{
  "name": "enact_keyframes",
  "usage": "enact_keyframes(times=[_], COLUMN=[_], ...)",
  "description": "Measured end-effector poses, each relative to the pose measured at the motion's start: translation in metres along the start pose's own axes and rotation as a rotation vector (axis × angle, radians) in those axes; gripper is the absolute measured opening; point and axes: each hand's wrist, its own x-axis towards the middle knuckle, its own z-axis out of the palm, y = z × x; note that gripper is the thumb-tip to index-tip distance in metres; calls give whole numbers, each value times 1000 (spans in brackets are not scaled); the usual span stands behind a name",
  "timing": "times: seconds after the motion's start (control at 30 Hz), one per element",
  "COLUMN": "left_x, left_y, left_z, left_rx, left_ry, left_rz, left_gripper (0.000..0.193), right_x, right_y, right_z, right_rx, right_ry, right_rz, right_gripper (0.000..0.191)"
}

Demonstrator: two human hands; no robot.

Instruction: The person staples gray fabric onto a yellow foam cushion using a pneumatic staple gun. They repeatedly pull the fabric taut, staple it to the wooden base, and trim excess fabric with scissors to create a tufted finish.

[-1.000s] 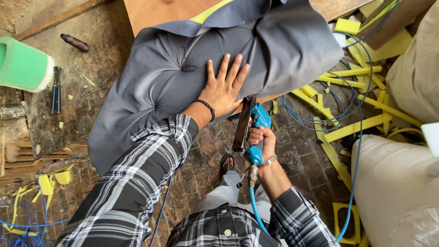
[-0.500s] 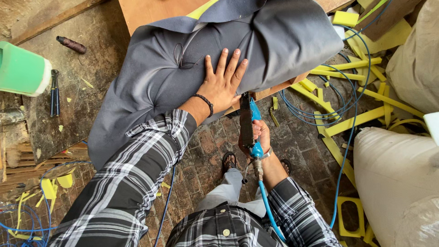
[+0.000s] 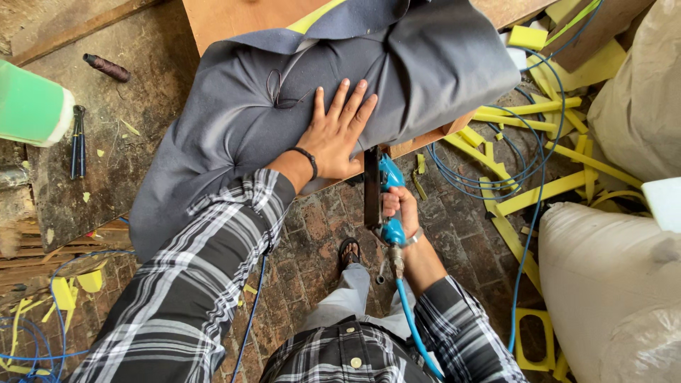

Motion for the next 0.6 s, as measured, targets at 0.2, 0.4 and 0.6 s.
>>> enact_keyframes(times=[0.2, 0.4, 0.6], left_x=[0, 9, 37], left_y=[-9, -1, -23], left_z=[9, 6, -2], left_rx=[-247, -212, -245], left_ry=[230, 312, 313], left_rz=[-111, -261, -591], left_gripper=[85, 87, 71], right_x=[-92, -149, -96], right_y=[-24, -72, -118], right_z=[41, 178, 320], right_rx=[-326, -1169, -2210], right_ry=[144, 661, 524], right_rz=[-12, -181, -275], right_gripper=[35, 23, 24])
